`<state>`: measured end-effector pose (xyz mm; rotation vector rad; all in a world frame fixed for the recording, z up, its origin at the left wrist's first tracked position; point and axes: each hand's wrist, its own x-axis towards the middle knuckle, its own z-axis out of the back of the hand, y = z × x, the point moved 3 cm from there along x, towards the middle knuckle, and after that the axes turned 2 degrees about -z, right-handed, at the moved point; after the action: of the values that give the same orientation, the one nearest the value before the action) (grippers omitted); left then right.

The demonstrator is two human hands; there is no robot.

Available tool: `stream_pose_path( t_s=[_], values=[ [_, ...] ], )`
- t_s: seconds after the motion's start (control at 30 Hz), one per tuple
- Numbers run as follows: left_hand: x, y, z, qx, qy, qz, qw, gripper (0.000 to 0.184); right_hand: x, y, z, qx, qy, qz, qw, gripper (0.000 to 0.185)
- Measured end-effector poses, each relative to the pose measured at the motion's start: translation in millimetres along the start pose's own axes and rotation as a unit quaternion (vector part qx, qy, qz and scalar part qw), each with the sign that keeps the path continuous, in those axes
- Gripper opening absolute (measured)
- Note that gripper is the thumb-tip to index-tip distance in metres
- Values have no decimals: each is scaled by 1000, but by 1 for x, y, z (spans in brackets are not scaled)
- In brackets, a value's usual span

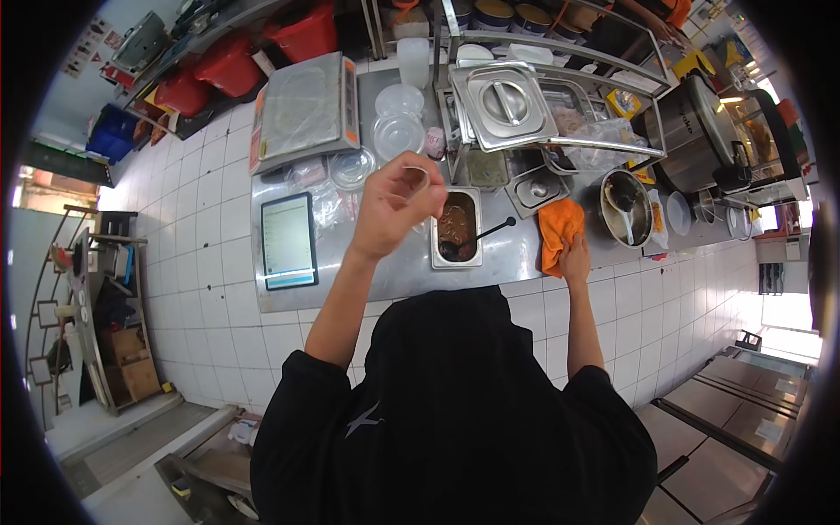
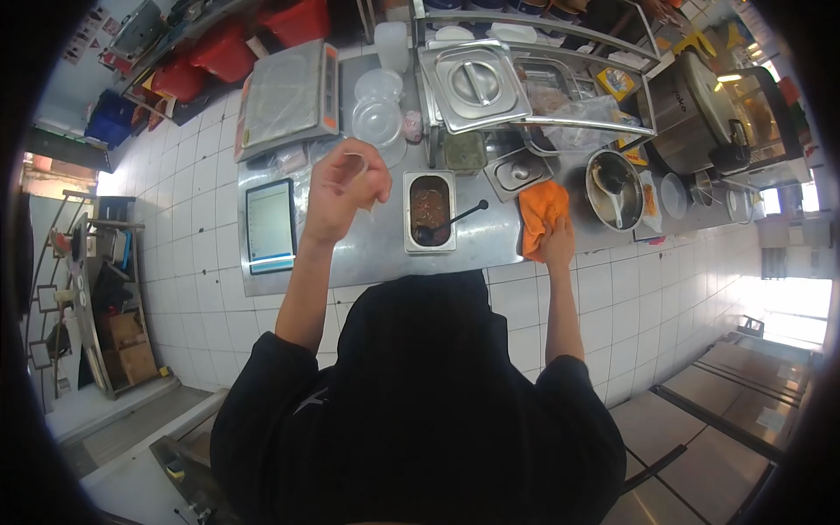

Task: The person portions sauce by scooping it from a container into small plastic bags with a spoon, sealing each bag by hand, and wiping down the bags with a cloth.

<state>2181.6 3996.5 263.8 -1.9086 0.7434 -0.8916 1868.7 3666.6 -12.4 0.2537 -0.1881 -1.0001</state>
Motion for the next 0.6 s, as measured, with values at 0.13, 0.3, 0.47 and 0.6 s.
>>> stream_pose_path(
  t_s=[0.13,0.3,0.47,0.6],
  values=[
    [5,11,-19,155,-85,18,984,22,-2,66,104,-57,104,4,993,34],
    [12,33,-42,242,-110,14,964,49,-51,259,201,504,144,195,829,32],
    [10,38,-43,272,-88,-18,958,74,-42,311,191,479,70,267,833,22],
    [3,33,-31,250,-38,-21,967,85,-36,323,189,481,66,282,827,17]
  ],
)
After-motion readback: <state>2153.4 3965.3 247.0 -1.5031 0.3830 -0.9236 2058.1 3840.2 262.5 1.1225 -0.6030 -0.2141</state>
